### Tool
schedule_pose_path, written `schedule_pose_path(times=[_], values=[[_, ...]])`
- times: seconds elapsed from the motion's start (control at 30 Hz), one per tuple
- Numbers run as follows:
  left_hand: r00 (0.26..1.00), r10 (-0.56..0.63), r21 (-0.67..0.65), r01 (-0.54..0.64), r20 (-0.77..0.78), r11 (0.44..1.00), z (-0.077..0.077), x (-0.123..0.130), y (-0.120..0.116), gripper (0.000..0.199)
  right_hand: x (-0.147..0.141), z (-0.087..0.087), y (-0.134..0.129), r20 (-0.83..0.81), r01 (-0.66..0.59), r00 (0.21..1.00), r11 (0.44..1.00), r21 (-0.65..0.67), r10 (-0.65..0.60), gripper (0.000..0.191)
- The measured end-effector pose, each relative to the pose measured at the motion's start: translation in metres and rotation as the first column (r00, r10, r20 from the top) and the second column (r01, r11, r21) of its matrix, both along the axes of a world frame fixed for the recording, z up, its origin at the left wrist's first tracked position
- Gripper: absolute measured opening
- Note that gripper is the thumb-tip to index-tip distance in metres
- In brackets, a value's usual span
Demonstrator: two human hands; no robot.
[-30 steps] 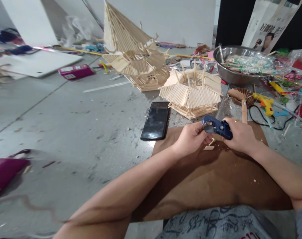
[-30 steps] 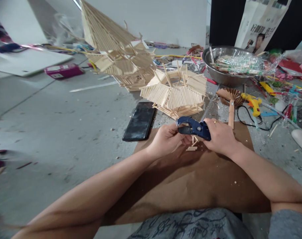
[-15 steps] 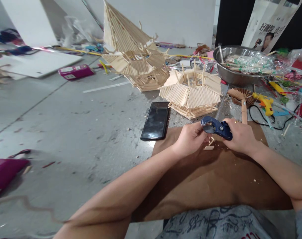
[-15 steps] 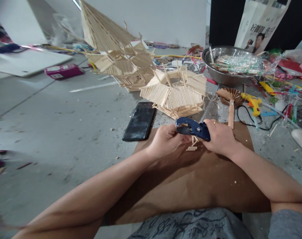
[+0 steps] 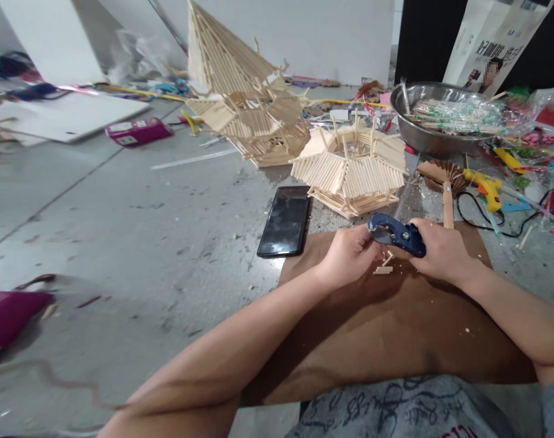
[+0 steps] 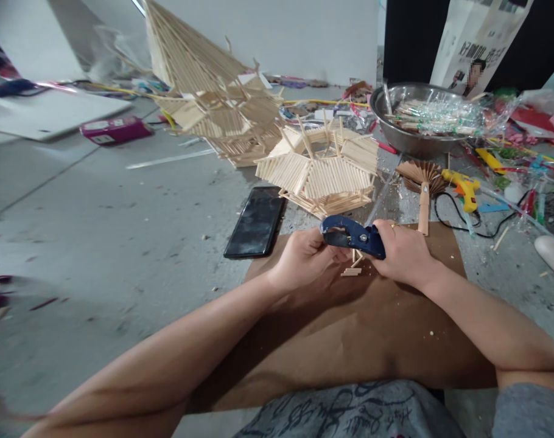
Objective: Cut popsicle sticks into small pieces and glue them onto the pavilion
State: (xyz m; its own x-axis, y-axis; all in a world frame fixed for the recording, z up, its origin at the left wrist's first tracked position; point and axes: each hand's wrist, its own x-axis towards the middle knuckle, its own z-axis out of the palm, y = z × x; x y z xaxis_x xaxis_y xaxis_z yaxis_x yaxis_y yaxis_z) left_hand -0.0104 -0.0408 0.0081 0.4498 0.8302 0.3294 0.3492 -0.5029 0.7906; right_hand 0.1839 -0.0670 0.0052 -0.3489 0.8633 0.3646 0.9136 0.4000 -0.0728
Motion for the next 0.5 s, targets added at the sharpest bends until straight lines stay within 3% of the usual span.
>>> schedule_pose_path(times=[0.27,0.5], values=[[0.997,-0.06,-0.07,0.063,0.05,0.996,-0.0057,-0.0001,0.0033,0.019,0.0009,-0.0042,0.0001,0.004,-0.012,1.0,0.999,0.049,0.011,0.03],[0.984,-0.07,-0.255,0.111,0.163,0.961,-0.004,0.0027,-0.0006,0.016,0.0029,-0.006,0.0019,0.005,-0.018,1.0,0.998,0.058,0.017,0.027]])
